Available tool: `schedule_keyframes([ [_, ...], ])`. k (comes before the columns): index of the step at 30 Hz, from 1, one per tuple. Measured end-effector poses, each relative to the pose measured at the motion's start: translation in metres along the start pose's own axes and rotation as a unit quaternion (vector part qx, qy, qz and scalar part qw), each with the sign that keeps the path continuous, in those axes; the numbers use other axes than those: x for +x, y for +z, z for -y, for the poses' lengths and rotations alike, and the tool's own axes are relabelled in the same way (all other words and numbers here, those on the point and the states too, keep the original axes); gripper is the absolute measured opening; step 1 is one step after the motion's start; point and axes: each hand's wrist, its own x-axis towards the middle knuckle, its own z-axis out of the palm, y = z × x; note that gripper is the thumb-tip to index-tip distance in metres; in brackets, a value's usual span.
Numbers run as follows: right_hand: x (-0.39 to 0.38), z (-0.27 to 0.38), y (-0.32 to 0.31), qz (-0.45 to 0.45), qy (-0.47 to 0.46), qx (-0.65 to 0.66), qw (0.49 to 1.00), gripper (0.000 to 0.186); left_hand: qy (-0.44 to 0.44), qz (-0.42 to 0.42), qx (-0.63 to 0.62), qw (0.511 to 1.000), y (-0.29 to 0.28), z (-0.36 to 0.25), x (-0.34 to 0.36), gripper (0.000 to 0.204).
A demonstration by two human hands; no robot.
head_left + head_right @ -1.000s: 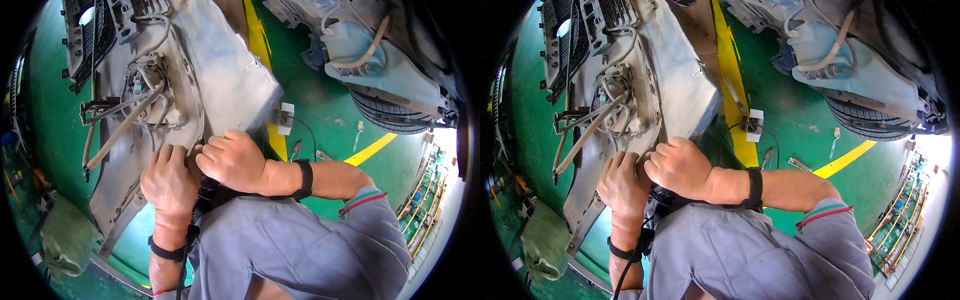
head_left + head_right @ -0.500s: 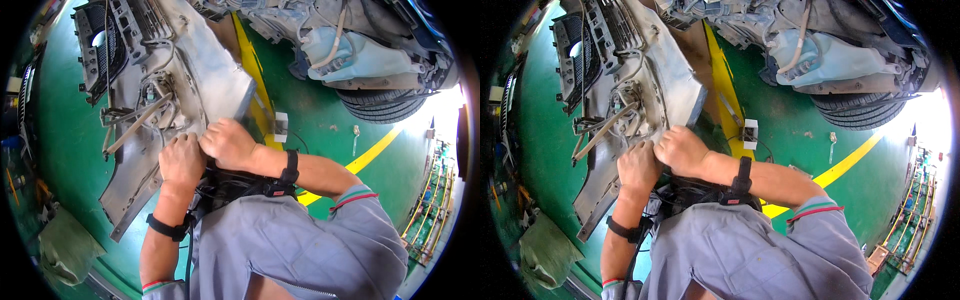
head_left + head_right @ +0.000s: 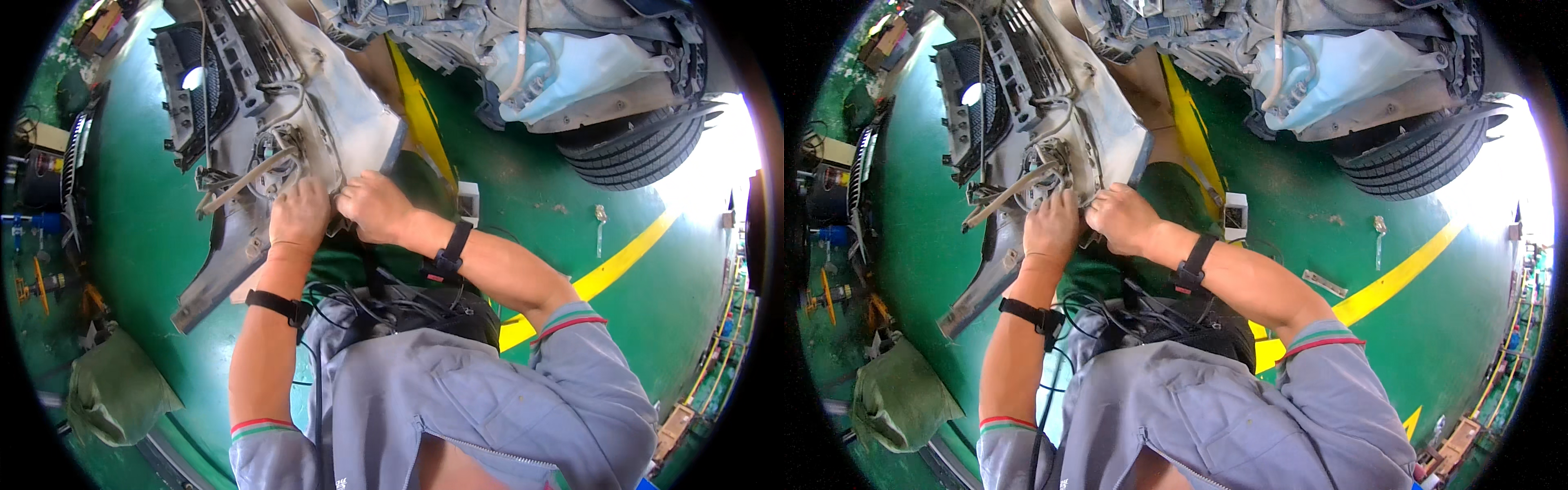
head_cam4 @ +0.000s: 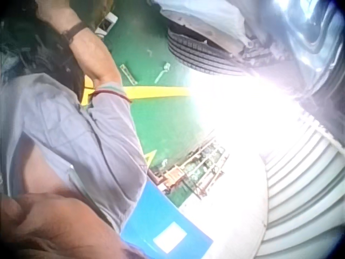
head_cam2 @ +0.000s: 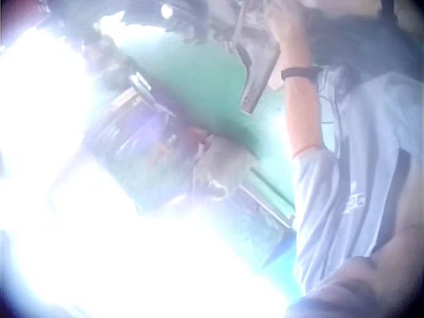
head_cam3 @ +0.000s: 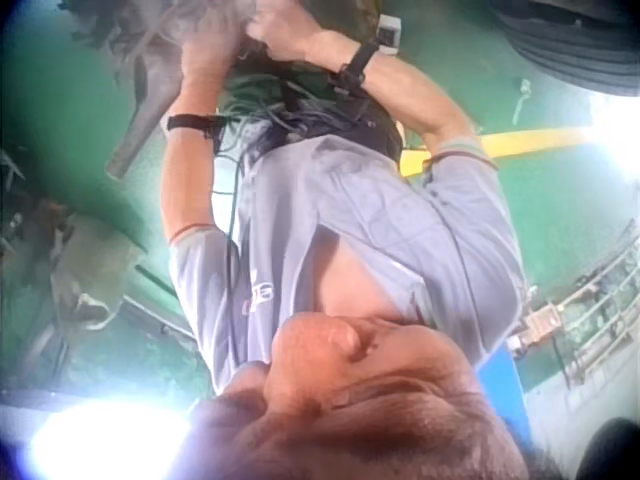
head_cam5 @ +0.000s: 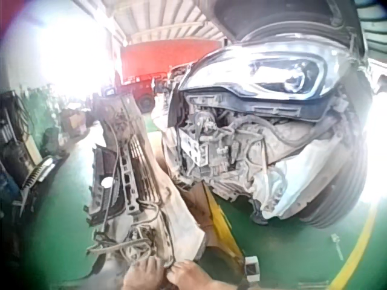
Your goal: The person is sitting on the floor of a workshop, repairing a large plastic car bumper. They use a metal rod to pry out a broken plastic clip and then use a utility knife to scrape and clean the mounting area. The person then attempts to fit a new plastic clip into the hole.
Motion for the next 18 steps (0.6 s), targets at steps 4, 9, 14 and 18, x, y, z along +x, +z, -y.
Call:
schedule_keyframes([
  [4,-0.006,0.002,0.004,-0.053,0.007,0.027,0.998,0.013,0.111,-0.089,0.093,0.986,-0.002,-0.001,-0.004,0.015],
  [9,-0.005,0.008,0.004,-0.085,-0.010,0.032,0.996,0.014,0.052,-0.035,0.074,0.995,-0.003,0.000,-0.011,0.016],
  [14,-0.017,0.023,0.030,-0.117,0.016,0.060,0.991,0.017,-0.033,0.032,0.095,0.994,0.003,0.004,0.002,0.016],
  [18,-0.013,0.031,0.028,-0.122,0.016,0.060,0.991,0.015,-0.045,0.043,0.001,0.998,-0.010,0.020,0.004,0.044],
])
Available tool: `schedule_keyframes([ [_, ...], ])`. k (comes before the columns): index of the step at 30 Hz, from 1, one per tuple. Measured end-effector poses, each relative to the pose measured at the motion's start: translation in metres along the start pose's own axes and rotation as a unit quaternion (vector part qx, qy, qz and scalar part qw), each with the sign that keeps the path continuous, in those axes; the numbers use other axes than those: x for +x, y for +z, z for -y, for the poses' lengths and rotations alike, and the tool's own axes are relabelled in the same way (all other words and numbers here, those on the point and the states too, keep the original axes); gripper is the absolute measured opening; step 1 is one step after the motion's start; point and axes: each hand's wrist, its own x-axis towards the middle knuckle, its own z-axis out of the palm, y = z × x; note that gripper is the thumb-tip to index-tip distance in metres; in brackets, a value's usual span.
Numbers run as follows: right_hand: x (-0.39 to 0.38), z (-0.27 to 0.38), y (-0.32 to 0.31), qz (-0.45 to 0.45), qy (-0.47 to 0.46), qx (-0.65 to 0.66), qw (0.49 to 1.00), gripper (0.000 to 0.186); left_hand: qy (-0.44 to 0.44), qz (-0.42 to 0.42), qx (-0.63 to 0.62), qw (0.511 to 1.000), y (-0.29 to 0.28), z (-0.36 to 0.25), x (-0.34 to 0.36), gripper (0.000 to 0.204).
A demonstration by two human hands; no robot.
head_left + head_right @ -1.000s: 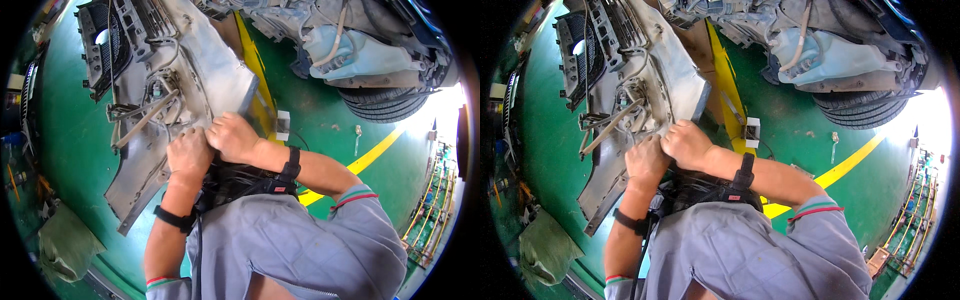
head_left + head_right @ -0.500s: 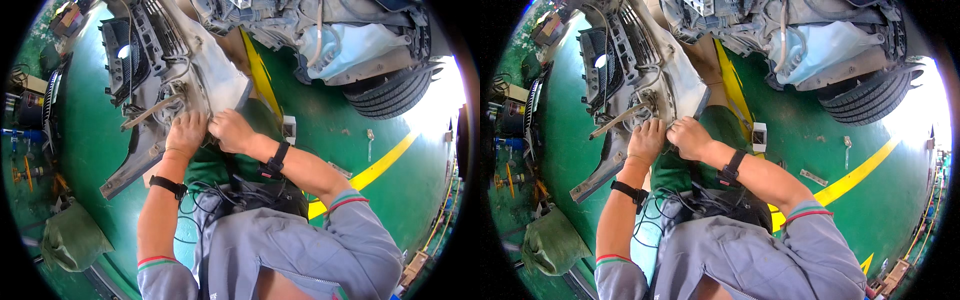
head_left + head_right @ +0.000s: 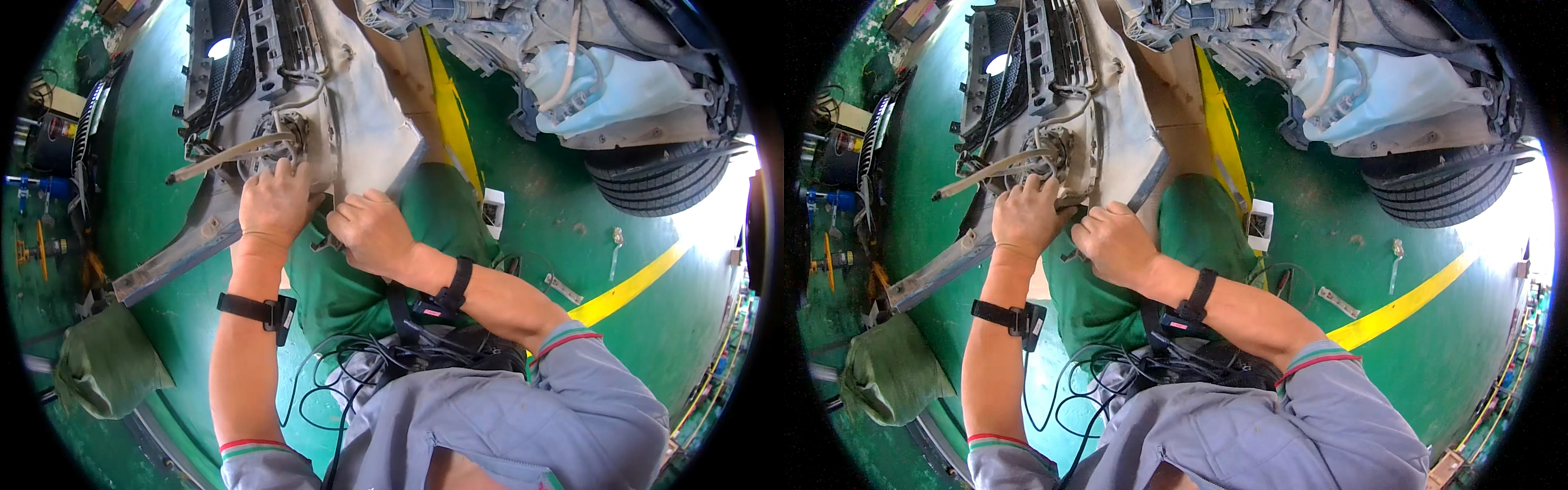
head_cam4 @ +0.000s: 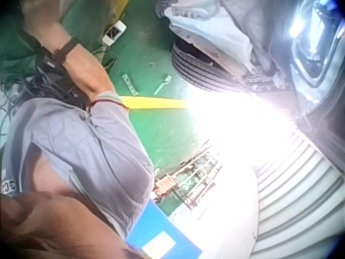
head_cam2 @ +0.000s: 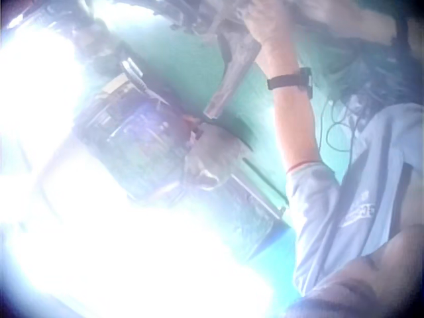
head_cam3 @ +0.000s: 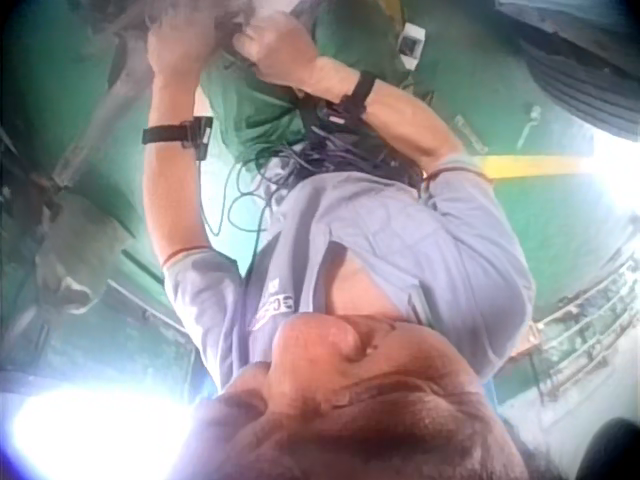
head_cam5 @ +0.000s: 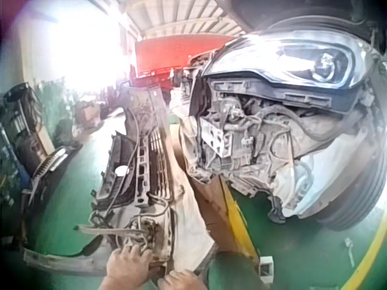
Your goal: The person is sitting on the floor of a workshop, repairing a large plastic car bumper. They use a metal rod to pry out a broken plastic clip and then use a utility knife to scrape and clean the mounting area. The person then attempts to fit a new plastic clip into the hole.
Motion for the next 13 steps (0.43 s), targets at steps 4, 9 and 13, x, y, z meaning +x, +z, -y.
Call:
schedule_keyframes([
  [4,-0.010,-0.004,0.014,-0.010,-0.010,-0.032,0.999,0.004,0.010,-0.015,-0.007,1.000,0.001,-0.005,-0.004,0.038],
  [9,-0.006,-0.006,0.027,-0.020,-0.018,-0.076,0.997,0.005,0.053,0.010,-0.014,0.998,-0.005,-0.008,-0.006,0.031],
  [13,-0.015,0.002,0.037,0.035,-0.025,-0.149,0.988,0.007,0.061,0.110,0.002,0.992,-0.015,-0.007,-0.008,0.028],
])
